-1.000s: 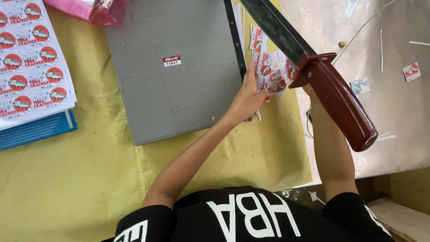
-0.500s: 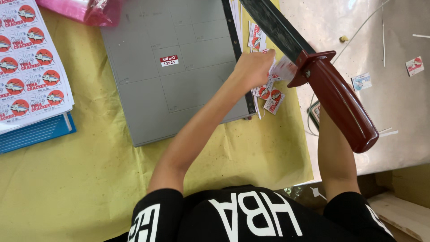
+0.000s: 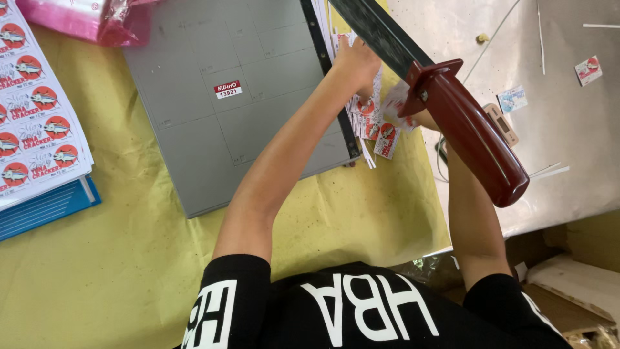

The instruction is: The person uses a knife to cut a sheet of printed stickers into smaller pieces on a grey cutting board. They repeatedly slice the paper and gather the cut pieces.

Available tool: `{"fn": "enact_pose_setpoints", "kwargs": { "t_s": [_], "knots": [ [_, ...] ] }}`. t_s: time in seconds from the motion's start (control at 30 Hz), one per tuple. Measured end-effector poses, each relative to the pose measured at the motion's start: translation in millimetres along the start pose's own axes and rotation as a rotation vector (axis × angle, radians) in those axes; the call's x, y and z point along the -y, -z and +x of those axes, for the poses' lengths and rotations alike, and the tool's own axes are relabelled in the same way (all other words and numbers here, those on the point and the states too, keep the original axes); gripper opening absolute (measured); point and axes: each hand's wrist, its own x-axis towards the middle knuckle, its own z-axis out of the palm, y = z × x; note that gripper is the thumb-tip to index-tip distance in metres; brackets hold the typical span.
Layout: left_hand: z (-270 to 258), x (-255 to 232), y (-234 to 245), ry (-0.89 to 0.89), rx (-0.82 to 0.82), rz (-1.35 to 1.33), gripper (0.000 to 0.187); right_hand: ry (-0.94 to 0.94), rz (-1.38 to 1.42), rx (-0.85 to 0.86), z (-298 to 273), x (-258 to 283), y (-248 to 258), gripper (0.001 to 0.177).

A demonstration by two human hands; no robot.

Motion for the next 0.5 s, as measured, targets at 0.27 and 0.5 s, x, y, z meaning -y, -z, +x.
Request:
{"fn": "enact_pose_setpoints", "kwargs": {
  "t_s": [0.27, 0.5],
  "knots": [
    [-2, 4, -18, -0.096, -0.242, -0.045, 0.071, -0.010, -0.971, 0.167, -66, 64, -23, 0.068],
    [-2, 13, -40, -0.127, -0.332, -0.211, 0.063, -0.101, -0.823, 0.048, -91, 67, -61, 0.056]
  ]
}}
